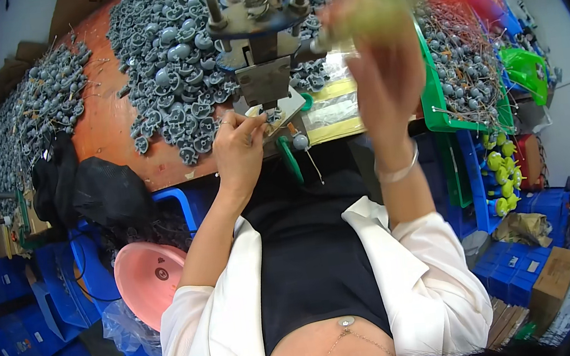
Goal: Assemble small plastic components at a factory workbench using a manual press tool.
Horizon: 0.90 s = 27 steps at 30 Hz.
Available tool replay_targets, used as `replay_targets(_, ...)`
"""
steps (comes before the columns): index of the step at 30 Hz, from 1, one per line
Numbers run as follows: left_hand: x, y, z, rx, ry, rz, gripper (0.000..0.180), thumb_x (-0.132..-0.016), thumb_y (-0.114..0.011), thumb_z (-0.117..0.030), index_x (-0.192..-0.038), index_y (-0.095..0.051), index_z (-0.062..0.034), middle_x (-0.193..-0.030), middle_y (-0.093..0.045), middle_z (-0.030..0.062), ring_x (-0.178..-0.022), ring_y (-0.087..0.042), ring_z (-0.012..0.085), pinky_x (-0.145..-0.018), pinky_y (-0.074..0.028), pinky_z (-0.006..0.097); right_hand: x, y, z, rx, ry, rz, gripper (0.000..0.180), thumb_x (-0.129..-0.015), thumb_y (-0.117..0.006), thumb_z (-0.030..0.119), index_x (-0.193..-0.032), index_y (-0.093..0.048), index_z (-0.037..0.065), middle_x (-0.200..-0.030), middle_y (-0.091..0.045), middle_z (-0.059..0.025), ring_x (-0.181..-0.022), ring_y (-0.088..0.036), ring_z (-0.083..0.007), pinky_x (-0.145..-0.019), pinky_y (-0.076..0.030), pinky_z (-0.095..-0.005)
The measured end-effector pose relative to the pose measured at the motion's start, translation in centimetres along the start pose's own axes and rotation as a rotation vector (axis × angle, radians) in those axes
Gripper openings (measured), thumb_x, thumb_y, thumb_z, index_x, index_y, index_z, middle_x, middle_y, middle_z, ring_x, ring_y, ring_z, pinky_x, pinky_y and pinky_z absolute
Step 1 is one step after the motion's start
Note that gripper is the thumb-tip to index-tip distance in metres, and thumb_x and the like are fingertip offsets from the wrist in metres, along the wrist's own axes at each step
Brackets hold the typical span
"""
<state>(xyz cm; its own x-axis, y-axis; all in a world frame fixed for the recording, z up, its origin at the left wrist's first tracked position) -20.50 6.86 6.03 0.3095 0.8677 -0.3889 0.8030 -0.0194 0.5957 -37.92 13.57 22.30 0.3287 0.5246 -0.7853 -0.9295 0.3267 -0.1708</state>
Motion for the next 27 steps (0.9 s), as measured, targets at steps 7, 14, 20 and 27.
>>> replay_targets(7, 0.1, 0.8, -1.1, -0.151, -0.080, 0.029, 0.014, -0.078, -0.068, -0.011, -0.090, -0.068, -0.0035, -0.079, -0.060, 0.0112, -0.071, -0.060, 0.0295, -0.062, -0.047, 0.038, 6.0, -1.1, 3.0, 0.524, 0.243, 0.401, 0.025, -0.070, -0.080, 0.016, -0.074, -0.057, 0.008, -0.076, -0.062, -0.0043, -0.083, -0.064, -0.0244, -0.094, -0.043, -0.0467)
replay_targets(14, 4.4, -1.4, -2.0, 0.300, 0.196, 0.607, 0.021, -0.090, -0.054, -0.014, -0.085, -0.067, 0.0014, -0.062, -0.062, 0.0089, -0.053, -0.059, 0.0167, -0.049, -0.043, 0.028, 2.8, 5.9, -2.4, 0.208, -0.199, -0.170, 0.014, -0.084, -0.062, -0.004, -0.098, -0.061, -0.001, -0.092, -0.064, -0.0039, -0.083, -0.058, -0.0080, -0.077, -0.046, -0.0207)
replay_targets(20, 6.1, 0.8, -1.7, 1.195, 0.613, 0.625, 0.023, -0.091, -0.059, -0.018, -0.089, -0.063, 0.0042, -0.066, -0.064, 0.0110, -0.052, -0.058, 0.0134, -0.046, -0.044, 0.022, 6.8, 11.7, -8.0, 0.341, -0.580, -0.158, 0.009, -0.085, -0.063, 0.003, -0.093, -0.063, -0.001, -0.089, -0.064, -0.0017, -0.079, -0.058, -0.0062, -0.073, -0.046, -0.0205)
replay_targets(27, -5.9, 27.3, 12.9, 1.122, -0.041, -0.649, 0.040, -0.096, -0.044, -0.031, -0.117, -0.053, 0.0020, -0.110, -0.060, 0.0178, -0.113, -0.053, 0.0319, -0.103, -0.039, 0.048, 5.8, 28.8, -12.0, -0.137, -0.554, -0.726, 0.029, -0.086, -0.058, -0.002, -0.113, -0.051, -0.001, -0.097, -0.057, -0.0110, -0.088, -0.060, -0.0258, -0.084, -0.052, -0.0386)
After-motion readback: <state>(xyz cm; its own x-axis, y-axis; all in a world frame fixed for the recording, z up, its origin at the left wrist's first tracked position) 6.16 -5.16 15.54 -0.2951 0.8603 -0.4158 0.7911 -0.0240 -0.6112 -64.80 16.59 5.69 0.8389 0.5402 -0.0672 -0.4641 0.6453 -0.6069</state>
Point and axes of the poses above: each hand's wrist, its own x-axis away from the middle knuckle, its own y-axis out of the back of the hand, z = x × y, the point moved 10 cm from there along -x, towards the middle knuckle
